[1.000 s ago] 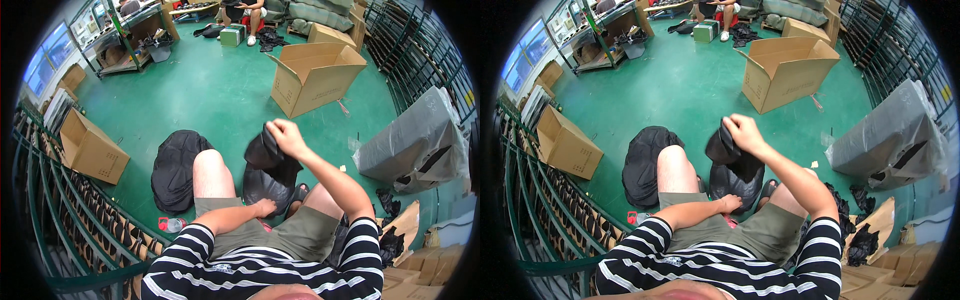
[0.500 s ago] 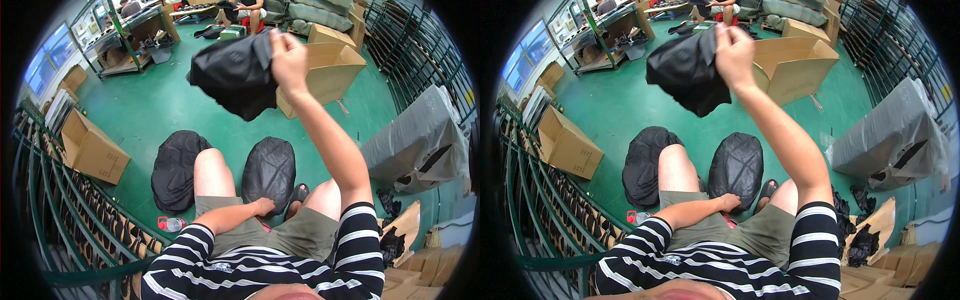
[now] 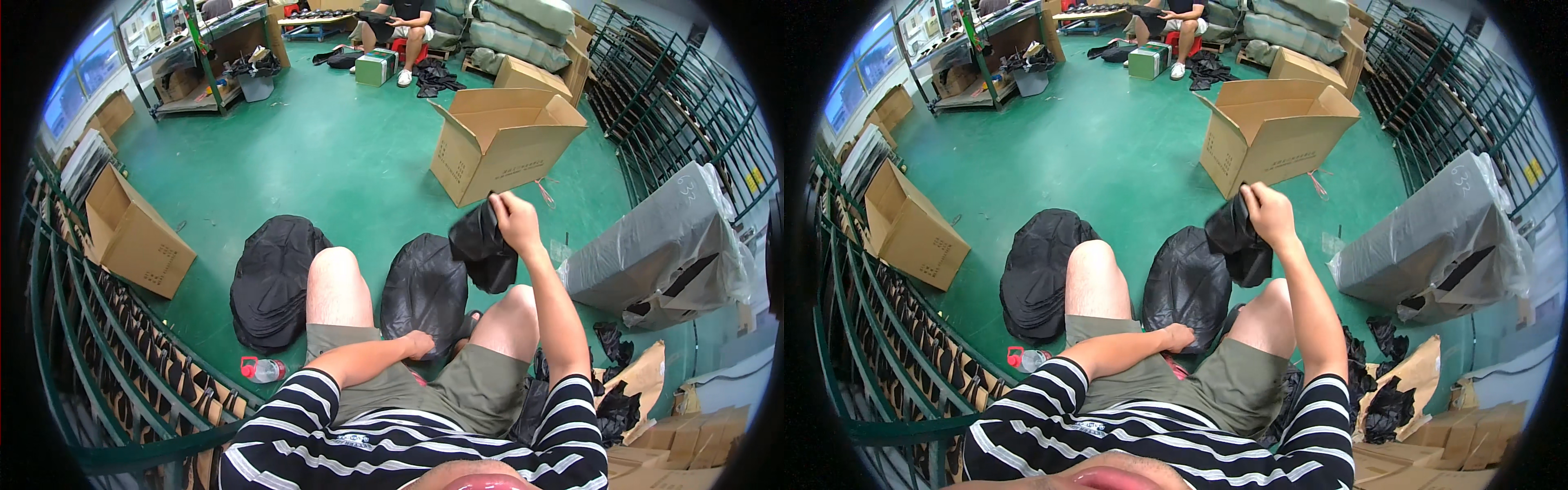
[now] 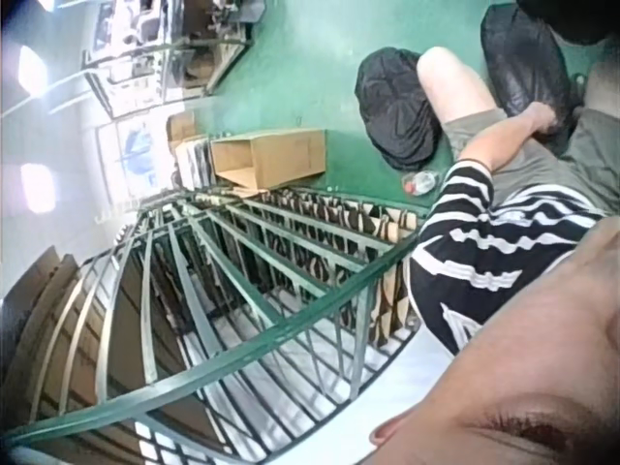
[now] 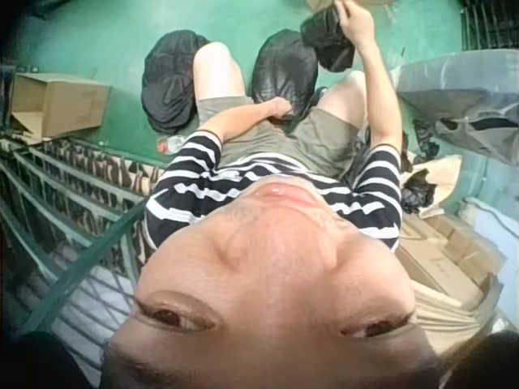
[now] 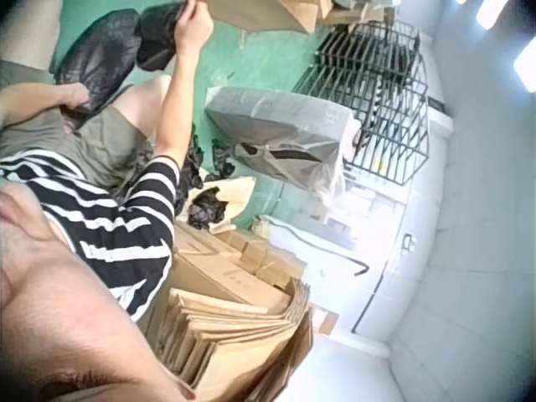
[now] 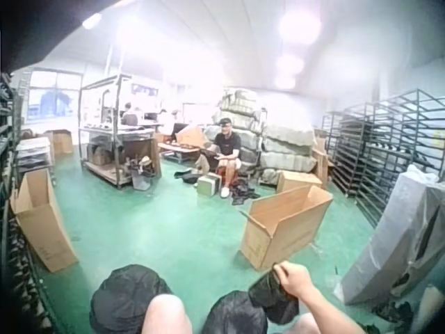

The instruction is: Inspecting and smoothing out black fabric seat covers in a warehouse environment.

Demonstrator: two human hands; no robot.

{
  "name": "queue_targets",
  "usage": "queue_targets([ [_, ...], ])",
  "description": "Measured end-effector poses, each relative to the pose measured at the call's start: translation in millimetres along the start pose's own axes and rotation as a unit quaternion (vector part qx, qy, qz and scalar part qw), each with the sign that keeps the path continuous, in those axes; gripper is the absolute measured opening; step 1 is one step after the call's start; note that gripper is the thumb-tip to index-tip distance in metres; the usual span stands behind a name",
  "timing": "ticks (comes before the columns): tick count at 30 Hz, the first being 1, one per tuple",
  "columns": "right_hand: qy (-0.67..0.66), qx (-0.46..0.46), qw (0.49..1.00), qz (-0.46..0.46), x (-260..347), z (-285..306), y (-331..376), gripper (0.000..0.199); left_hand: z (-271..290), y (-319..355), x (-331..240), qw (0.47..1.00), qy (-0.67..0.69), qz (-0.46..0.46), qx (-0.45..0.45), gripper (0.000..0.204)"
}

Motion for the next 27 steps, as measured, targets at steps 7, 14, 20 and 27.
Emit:
queue_targets([
  [7,0.012,0.029,0.972,-0.234,-92,-63,67,0.035,17,10,-14,0.999,0.005,0.012,-0.030,0.029],
  [14,-0.009,0.031,0.955,-0.295,-98,-82,58,0.037,3,6,-1,0.998,0.053,0.009,-0.040,0.023],
  [20,-0.001,-0.041,0.941,-0.335,-90,-88,60,0.042,-3,29,1,0.992,0.032,-0.020,-0.121,0.024],
  [27,-0.056,-0.007,0.947,-0.316,-51,-79,50,0.039,-9,43,10,0.986,0.021,-0.077,-0.146,0.026],
])
Point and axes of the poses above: each hand's wrist, its own y-axis away from the middle knuckle, its own z-axis out of the back of the hand, x = y × z, the point moved 1 cm from there along -y, towards the middle knuckle
